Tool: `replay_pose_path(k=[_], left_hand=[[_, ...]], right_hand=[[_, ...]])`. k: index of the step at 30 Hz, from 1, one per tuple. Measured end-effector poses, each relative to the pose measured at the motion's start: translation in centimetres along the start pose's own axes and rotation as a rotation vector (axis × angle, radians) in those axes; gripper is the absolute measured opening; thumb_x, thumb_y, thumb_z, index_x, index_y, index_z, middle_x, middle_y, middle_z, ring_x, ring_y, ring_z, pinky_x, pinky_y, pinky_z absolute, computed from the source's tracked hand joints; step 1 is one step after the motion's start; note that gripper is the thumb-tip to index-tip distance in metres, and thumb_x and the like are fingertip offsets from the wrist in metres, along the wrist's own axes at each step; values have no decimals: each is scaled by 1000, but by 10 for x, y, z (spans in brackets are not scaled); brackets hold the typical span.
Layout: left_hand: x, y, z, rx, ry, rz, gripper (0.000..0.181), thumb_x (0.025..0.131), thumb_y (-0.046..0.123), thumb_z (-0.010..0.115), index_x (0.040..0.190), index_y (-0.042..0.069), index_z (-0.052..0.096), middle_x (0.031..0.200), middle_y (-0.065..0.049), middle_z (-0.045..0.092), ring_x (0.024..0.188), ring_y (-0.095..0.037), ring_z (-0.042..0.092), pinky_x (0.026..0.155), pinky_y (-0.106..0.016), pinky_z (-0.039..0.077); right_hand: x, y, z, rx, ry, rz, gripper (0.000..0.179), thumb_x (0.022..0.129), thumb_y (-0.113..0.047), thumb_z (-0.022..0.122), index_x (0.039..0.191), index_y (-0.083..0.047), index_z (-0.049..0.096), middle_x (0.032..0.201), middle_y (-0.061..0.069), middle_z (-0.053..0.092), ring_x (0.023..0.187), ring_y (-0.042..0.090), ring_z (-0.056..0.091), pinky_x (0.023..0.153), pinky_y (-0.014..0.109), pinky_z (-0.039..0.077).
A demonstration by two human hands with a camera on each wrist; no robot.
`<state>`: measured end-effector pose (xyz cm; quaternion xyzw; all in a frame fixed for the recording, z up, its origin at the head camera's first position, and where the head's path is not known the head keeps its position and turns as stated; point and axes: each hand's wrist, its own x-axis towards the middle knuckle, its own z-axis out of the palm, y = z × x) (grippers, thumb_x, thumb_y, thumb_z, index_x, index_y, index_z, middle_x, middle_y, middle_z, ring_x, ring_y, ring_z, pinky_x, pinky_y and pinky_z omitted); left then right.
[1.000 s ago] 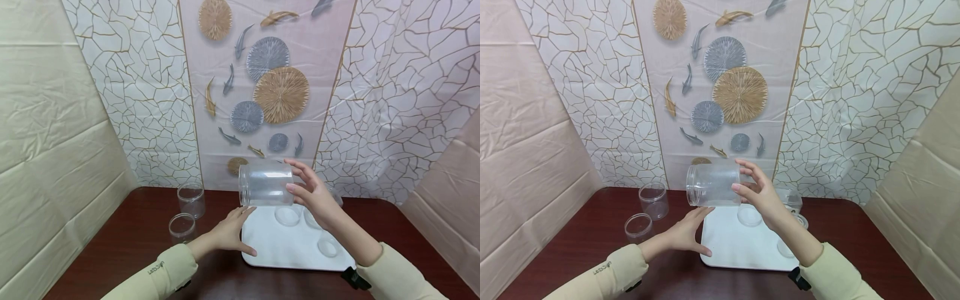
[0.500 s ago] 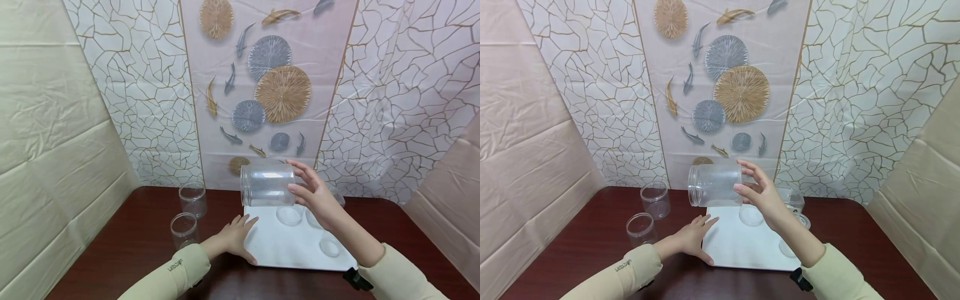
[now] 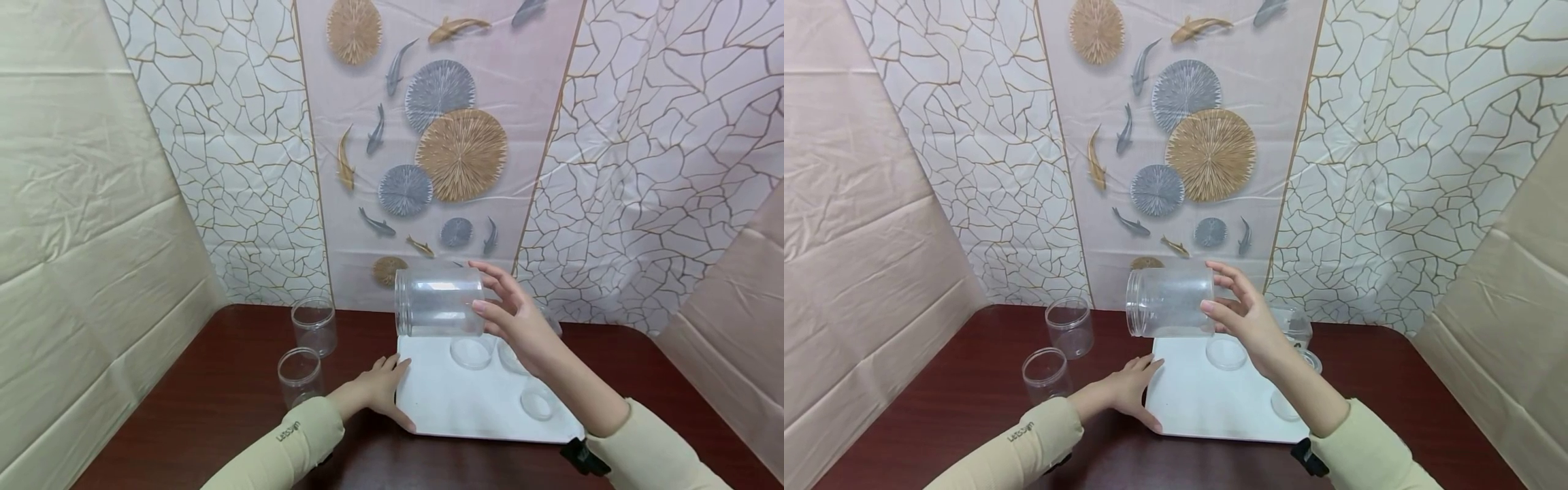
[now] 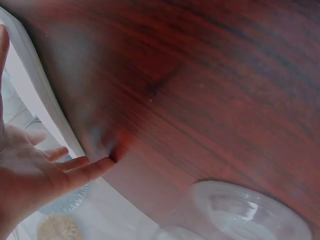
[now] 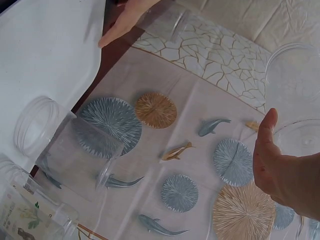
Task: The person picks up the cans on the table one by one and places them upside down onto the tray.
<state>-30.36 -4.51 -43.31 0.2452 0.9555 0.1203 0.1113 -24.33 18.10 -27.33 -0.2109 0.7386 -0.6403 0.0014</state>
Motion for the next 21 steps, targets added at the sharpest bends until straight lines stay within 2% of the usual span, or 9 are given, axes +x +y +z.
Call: replay_pose_path(k=[5,7,10,15,21], left_hand=[[1,-3,4,11,7,-14,122,59,61,80,149,3,23,155,-13,23,139,-39,27,101,-56,38],[2,-5,5,9,11,-17,122,59,62,80,148,1,23,155,-12,23,139,-37,28,102,-54,38],[2,-6,6,13,22,-16,122,59,62,80,147,-1,23,155,-12,24,138,-34,32,102,-51,40],[1,-5,6,-7,24,-24,122,59,60,81,147,-1,23,155,-11,24,137,-32,34,101,-51,40],[-1,-1,5,-1,11,-41,121,59,59,82,147,0,24,155,-10,24,137,-31,34,101,-52,39]], right_hand=[[-1,-1,-1,-34,8,25,53,96,-20,51,144,-29,31,150,14,21,128,35,38,99,46,41],[-1,-2,-1,-47,13,32,53,96,-21,51,145,-30,31,151,15,18,129,38,35,100,49,37],[-1,-3,-3,-74,22,27,54,96,-21,52,145,-30,31,150,15,21,126,34,40,97,44,41],[1,-2,-5,-158,47,-12,57,94,-18,56,145,-25,32,148,14,26,120,28,43,82,29,48],[3,1,-9,-240,74,-52,59,91,-16,61,144,-21,34,146,14,30,116,27,44,77,28,51]])
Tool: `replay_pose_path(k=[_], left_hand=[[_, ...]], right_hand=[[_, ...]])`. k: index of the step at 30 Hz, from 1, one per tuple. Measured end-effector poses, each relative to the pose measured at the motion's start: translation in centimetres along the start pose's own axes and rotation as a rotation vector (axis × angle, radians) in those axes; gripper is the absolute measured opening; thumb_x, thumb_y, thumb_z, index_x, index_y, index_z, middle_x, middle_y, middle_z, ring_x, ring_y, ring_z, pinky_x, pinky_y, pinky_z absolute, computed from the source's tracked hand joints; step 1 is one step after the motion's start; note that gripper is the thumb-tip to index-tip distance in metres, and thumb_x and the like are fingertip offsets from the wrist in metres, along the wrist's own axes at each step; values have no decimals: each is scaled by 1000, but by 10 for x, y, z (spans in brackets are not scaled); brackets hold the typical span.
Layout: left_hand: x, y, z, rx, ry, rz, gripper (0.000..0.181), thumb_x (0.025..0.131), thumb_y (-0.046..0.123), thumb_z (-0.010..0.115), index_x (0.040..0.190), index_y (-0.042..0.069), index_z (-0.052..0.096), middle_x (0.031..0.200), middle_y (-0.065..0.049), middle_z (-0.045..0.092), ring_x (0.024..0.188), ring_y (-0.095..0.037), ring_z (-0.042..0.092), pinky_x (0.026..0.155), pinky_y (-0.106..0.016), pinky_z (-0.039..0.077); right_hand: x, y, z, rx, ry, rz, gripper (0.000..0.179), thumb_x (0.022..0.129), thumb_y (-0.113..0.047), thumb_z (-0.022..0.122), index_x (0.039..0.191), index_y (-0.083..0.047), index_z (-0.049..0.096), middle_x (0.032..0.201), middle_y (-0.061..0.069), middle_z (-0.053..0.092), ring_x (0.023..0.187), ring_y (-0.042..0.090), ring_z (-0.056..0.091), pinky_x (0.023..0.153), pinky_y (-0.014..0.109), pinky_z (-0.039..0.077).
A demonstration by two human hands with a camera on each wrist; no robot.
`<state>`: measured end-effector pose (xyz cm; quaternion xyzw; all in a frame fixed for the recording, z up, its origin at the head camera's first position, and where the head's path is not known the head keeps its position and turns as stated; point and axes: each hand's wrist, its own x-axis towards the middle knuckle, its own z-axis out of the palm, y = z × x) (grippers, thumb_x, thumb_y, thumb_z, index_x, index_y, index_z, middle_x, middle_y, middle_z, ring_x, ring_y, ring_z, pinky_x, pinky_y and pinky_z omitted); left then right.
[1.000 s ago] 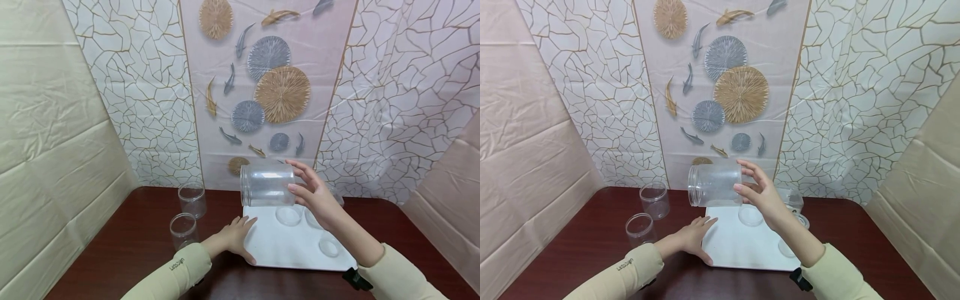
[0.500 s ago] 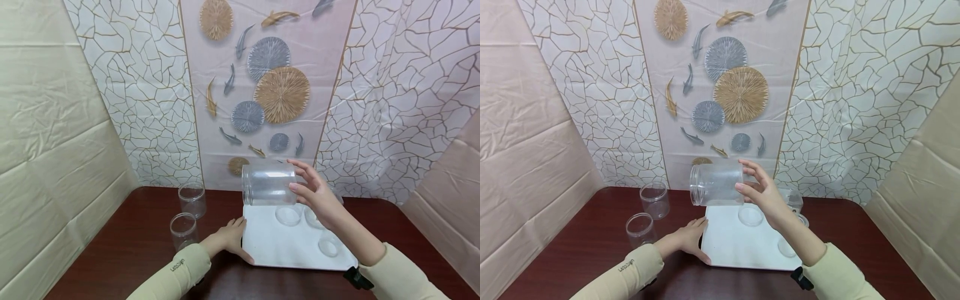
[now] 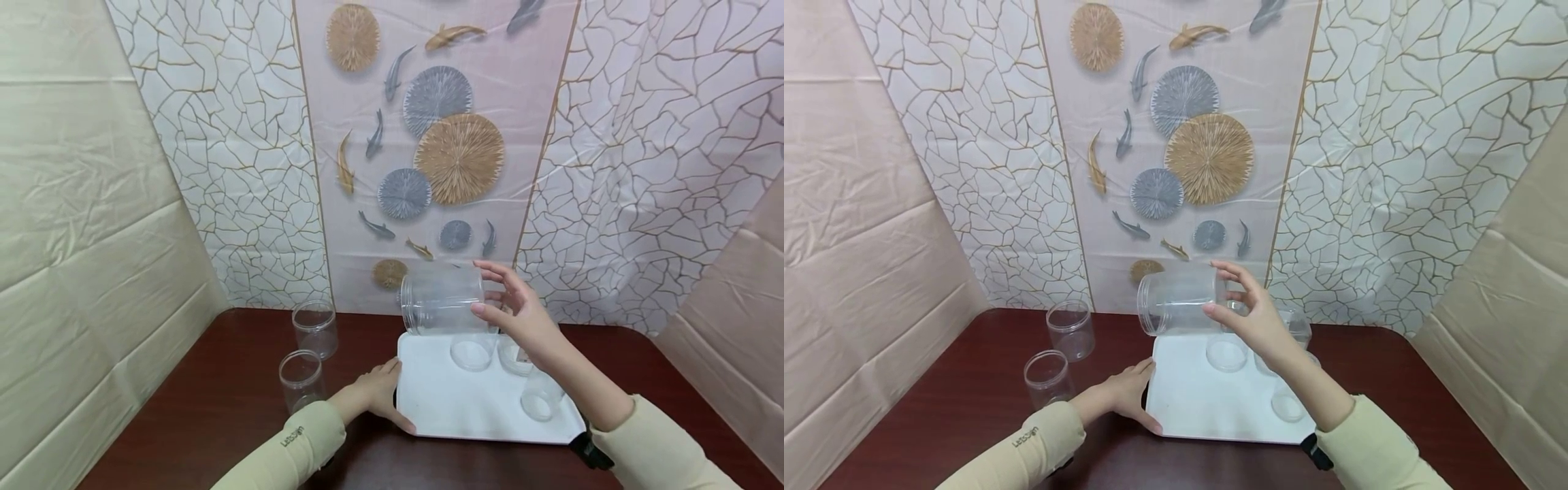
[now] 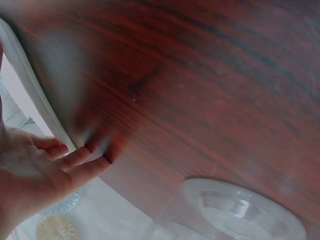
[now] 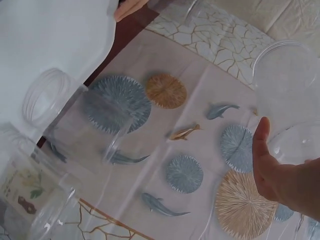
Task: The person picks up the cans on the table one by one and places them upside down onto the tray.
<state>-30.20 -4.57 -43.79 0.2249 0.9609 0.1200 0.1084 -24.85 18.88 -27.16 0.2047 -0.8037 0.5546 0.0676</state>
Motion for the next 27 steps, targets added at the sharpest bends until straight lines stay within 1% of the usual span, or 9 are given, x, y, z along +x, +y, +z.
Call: replay_pose_path(k=[2,4,7,11,16,21,27], left_hand=[[0,0,0,9,0,-4,121,58,59,81,147,0,24,154,-10,25,137,-31,34,101,-52,40],[1,-1,1,11,3,-6,122,58,60,81,147,0,24,154,-10,25,137,-31,34,101,-52,40],[2,-2,2,12,13,-5,123,57,61,81,147,0,24,154,-9,25,137,-30,34,101,-52,40],[3,-1,3,13,15,-4,123,57,61,81,147,1,25,154,-9,25,137,-30,34,101,-51,40],[3,0,3,28,-1,-12,123,56,62,81,148,1,25,155,-9,25,137,-29,34,101,-51,40],[6,0,5,44,-16,-28,124,56,64,80,148,2,24,155,-8,23,138,-29,32,102,-51,39],[6,1,2,51,-19,-34,124,56,63,80,148,2,23,155,-9,23,138,-29,32,103,-51,39]], right_hand=[[2,1,-1,-23,6,-11,59,90,-15,62,143,-18,35,144,14,32,115,28,46,78,28,51],[3,3,-2,-45,8,-21,59,91,-15,62,143,-17,35,144,15,32,117,32,44,79,26,51],[6,5,-5,-69,5,-21,58,92,-16,60,144,-16,35,144,17,33,117,35,45,80,26,50],[7,8,-7,-108,6,-14,57,93,-18,58,145,-17,35,142,19,36,113,35,48,81,27,48],[9,12,-7,-149,5,-5,57,92,-20,59,144,-17,37,140,19,38,108,33,49,80,30,48],[13,14,-7,-208,5,-6,57,91,-24,61,144,-19,38,141,18,39,112,36,49,82,35,48],[17,12,-9,-270,-2,-18,60,89,-24,64,144,-20,38,141,18,39,114,36,47,83,36,45]])
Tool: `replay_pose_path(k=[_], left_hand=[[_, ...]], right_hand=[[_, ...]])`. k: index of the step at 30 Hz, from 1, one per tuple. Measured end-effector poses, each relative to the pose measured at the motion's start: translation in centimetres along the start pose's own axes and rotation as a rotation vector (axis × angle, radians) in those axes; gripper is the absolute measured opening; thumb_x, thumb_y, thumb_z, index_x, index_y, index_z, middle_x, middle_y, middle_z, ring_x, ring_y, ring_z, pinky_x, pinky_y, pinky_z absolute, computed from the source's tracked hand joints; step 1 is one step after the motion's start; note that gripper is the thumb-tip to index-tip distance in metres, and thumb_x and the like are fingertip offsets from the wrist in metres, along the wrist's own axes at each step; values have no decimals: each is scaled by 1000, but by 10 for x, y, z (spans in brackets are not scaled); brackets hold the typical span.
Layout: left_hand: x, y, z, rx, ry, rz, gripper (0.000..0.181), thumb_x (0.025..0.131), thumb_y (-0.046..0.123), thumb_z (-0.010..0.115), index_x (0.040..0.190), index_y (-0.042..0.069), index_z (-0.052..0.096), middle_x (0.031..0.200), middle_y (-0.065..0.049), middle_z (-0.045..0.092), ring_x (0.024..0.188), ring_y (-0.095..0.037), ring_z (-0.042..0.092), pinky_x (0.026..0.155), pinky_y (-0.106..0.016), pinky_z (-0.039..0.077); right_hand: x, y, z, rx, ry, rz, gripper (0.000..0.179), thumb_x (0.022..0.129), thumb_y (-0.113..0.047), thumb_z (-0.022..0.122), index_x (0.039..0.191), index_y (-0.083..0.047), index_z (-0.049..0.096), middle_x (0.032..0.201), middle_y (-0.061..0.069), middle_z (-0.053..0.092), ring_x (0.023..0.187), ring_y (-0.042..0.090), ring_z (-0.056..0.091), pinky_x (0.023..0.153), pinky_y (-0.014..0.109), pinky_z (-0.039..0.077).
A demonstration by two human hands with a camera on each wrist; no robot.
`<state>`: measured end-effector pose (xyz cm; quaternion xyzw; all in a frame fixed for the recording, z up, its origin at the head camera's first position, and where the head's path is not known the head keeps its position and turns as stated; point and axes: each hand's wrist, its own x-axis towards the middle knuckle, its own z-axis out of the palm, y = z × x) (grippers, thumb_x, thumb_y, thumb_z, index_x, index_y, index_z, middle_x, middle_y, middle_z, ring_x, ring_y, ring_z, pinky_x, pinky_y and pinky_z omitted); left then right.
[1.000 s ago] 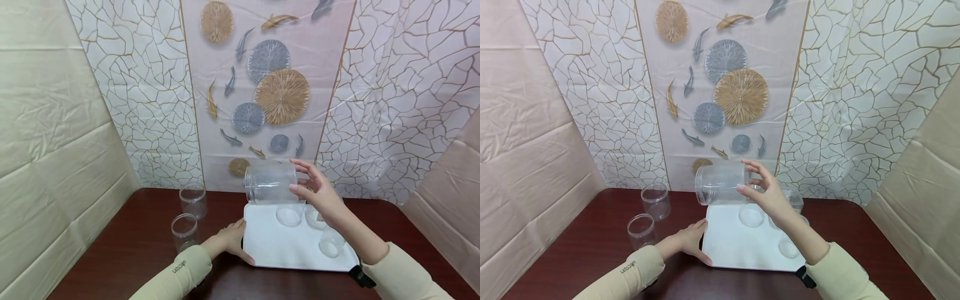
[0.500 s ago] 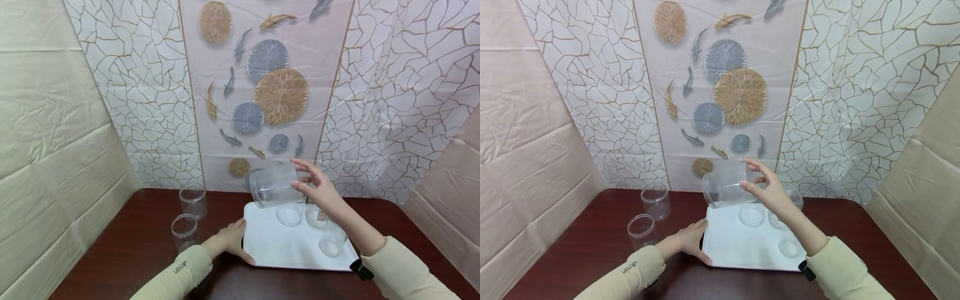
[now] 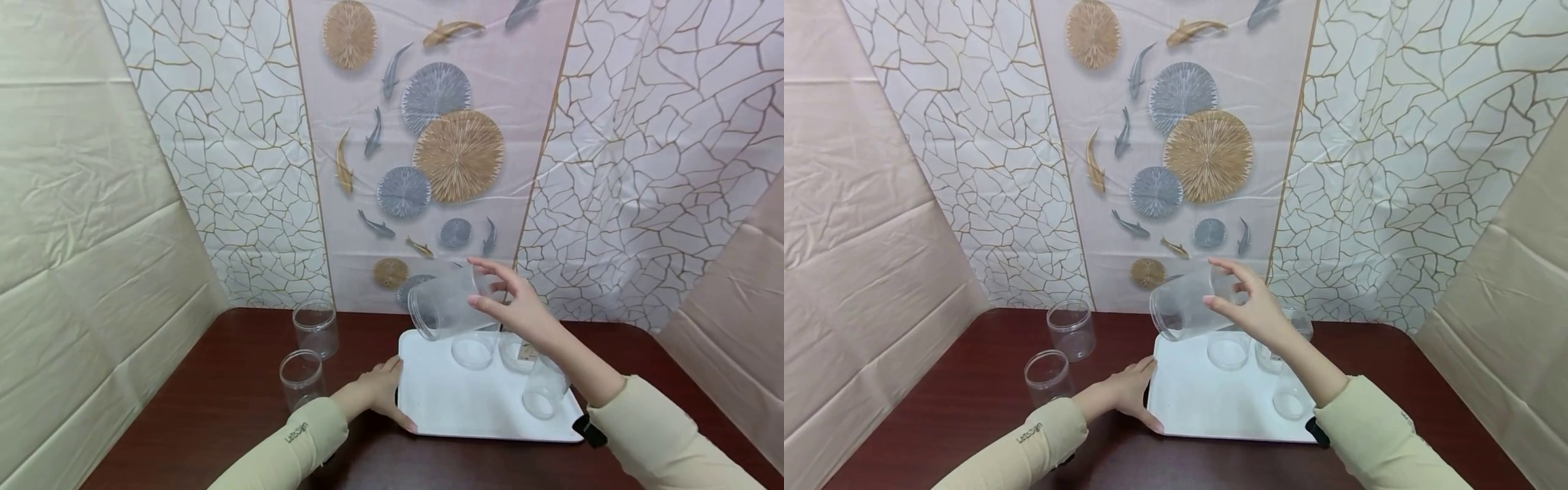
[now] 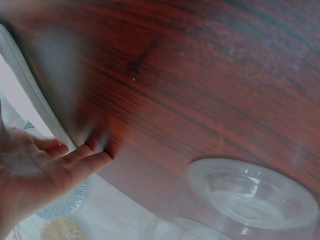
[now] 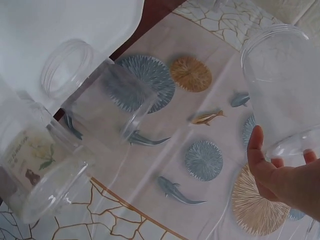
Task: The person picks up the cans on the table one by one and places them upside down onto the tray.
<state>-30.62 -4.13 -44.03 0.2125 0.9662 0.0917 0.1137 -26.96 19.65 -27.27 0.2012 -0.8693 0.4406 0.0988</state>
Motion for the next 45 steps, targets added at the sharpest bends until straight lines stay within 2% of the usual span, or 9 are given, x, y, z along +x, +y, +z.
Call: replay_pose_path(k=[5,10,16,20,23,37,45], left_hand=[[0,3,-4,-23,5,17,123,57,61,81,148,1,23,155,-10,23,138,-31,32,104,-50,38],[-1,0,-2,-30,13,15,124,56,62,81,148,1,24,154,-10,24,138,-30,32,104,-50,38],[-1,-3,2,-45,17,22,124,56,61,82,147,0,24,154,-10,25,137,-31,33,102,-50,39],[-2,-4,2,-62,5,23,123,57,60,82,148,0,24,154,-11,24,138,-31,32,103,-51,38],[-3,-4,2,-68,0,26,123,58,60,82,148,0,23,154,-11,23,138,-31,32,104,-51,37],[-5,-1,-1,-21,25,31,122,58,61,81,147,-1,26,153,-12,26,136,-32,34,103,-52,38],[-5,-2,-1,-28,24,32,122,58,60,82,146,-2,25,153,-13,25,136,-33,34,103,-53,37]], right_hand=[[3,3,-5,-107,12,-64,61,86,-22,67,142,-18,41,141,17,40,113,35,45,81,34,44],[8,12,-5,-193,17,-131,63,81,-22,70,138,-16,45,135,16,44,107,33,46,75,33,43],[8,18,-5,-257,14,-153,64,79,-23,72,138,-14,46,133,17,44,111,37,47,81,49,47],[9,21,-5,-300,-2,-177,64,78,-23,73,136,-13,47,131,19,45,115,40,46,88,61,43],[10,23,-4,-342,-18,-205,62,77,-24,74,134,-13,49,129,19,46,117,40,45,92,66,39],[13,29,-4,-472,-89,-312,60,75,-25,74,130,-12,54,121,18,53,110,37,50,89,60,42],[12,35,0,-519,-174,-297,61,75,-25,74,130,-10,55,123,19,53,111,38,52,91,57,44]])
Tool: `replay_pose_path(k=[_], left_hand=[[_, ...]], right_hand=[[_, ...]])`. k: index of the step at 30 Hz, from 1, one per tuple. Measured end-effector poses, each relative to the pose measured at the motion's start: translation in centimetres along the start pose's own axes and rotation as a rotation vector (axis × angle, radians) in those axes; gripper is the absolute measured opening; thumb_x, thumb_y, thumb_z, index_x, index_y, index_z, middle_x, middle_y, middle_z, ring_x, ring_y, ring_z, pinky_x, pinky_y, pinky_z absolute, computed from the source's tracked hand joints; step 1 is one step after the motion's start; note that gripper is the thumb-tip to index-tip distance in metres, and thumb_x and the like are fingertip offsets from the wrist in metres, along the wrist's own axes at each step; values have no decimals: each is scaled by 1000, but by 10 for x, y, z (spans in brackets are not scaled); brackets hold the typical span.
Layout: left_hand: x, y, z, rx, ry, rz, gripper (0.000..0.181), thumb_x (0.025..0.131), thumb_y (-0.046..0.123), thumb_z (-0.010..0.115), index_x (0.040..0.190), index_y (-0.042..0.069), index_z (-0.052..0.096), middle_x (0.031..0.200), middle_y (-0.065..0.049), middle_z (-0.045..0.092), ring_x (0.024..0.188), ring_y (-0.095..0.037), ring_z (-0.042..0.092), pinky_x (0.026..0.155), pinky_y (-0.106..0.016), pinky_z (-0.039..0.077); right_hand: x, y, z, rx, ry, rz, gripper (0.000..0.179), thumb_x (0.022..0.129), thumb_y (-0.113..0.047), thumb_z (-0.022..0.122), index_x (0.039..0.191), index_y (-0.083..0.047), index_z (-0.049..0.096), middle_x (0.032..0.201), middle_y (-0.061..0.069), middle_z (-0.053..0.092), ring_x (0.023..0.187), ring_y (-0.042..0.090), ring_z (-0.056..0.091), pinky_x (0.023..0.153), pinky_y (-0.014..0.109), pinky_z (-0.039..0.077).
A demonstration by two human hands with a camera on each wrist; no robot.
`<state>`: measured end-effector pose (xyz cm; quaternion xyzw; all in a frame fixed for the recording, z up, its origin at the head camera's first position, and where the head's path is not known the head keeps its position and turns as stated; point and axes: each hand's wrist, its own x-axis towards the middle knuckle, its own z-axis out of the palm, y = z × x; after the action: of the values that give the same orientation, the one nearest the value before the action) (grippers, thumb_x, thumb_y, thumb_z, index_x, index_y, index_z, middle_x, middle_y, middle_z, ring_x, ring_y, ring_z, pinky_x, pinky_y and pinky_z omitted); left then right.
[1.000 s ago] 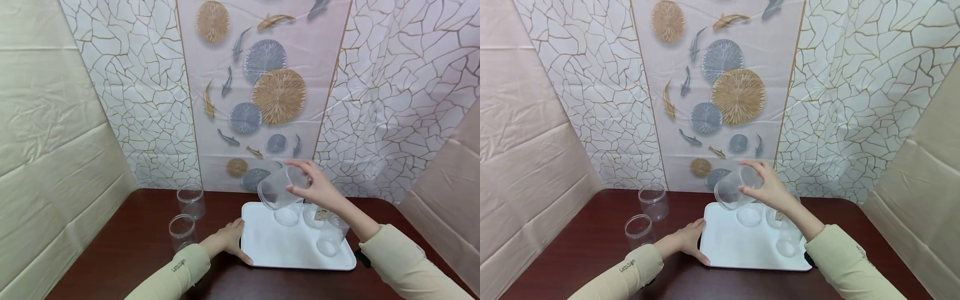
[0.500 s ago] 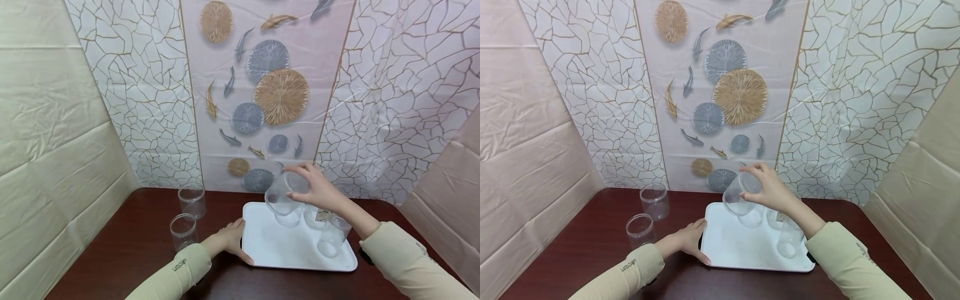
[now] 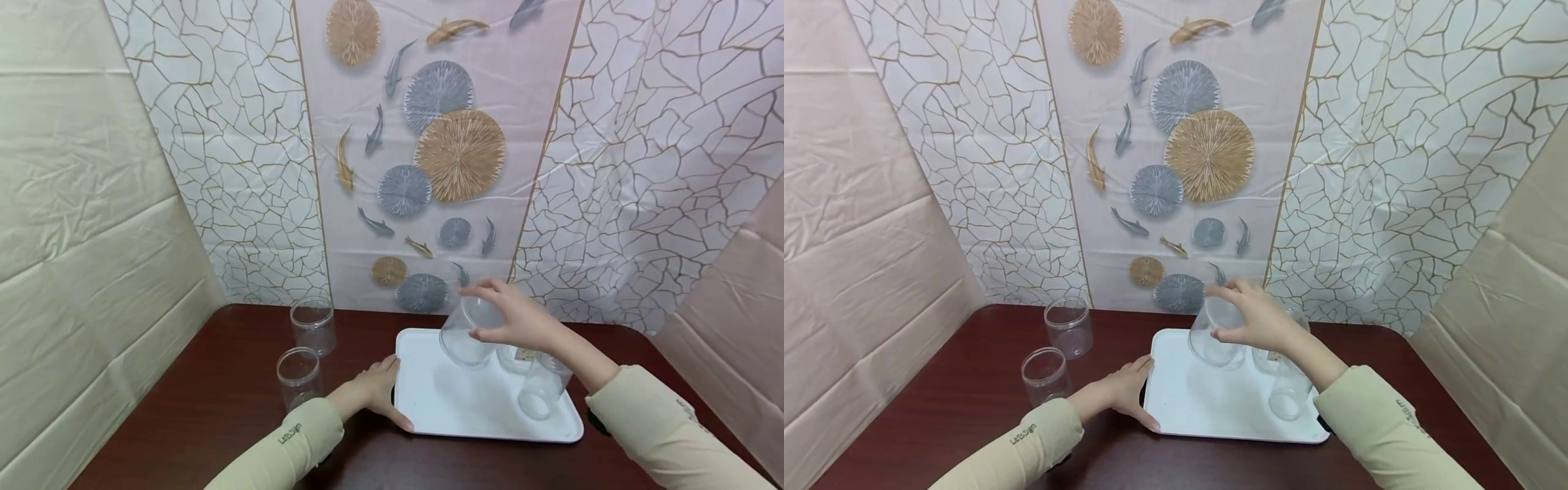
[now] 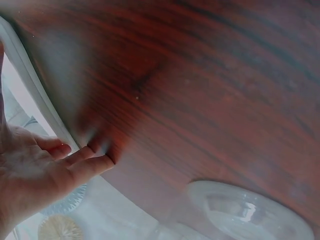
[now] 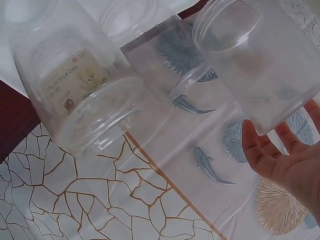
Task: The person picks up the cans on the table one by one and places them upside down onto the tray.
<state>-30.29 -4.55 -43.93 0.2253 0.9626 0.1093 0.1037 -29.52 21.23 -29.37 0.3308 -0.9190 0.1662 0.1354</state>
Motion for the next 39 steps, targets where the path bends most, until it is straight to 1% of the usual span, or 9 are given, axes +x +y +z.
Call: replay_pose_path(k=[9,13,17,20,27,31,39], left_hand=[[0,0,-1,-9,-9,0,121,59,59,81,147,-2,24,154,-14,24,137,-34,32,104,-56,36],[-1,1,-1,-6,-6,-2,121,59,59,81,147,-2,24,154,-14,24,137,-34,32,104,-55,36],[-1,1,-1,-17,-7,-2,121,59,58,82,147,-2,24,154,-13,24,137,-34,32,105,-54,35],[-2,2,0,-26,-7,-1,121,59,58,82,147,-2,24,154,-13,24,137,-34,32,105,-54,35],[-1,2,0,-20,-4,-3,121,59,58,82,147,-2,24,154,-13,24,138,-34,32,105,-54,35],[-1,2,0,-9,-6,0,121,59,58,82,147,-2,24,154,-13,24,137,-33,32,105,-54,35],[-2,1,-1,-13,-7,2,121,60,58,82,147,-2,23,154,-14,23,138,-34,32,104,-55,35]], right_hand=[[-6,1,7,-15,-45,-7,59,75,-29,75,128,-14,57,119,13,56,107,34,54,86,54,46],[-9,-1,9,9,-68,-2,58,75,-30,75,129,-16,56,119,14,56,107,35,54,85,56,45],[-14,-2,13,25,-88,-7,58,76,-29,74,128,-13,56,120,17,55,108,38,53,84,58,46],[-17,-1,17,14,-103,-24,57,76,-29,74,127,-11,57,121,19,54,108,41,54,84,58,46],[-22,-1,25,-27,-157,-34,55,75,-30,75,125,-13,58,118,16,56,104,36,56,81,54,47],[-23,1,28,-27,-181,-29,57,75,-30,75,125,-11,58,116,15,56,100,34,57,79,52,47],[-25,4,34,-25,-210,-13,57,73,-27,76,124,-10,58,118,19,56,101,37,57,79,52,50]])
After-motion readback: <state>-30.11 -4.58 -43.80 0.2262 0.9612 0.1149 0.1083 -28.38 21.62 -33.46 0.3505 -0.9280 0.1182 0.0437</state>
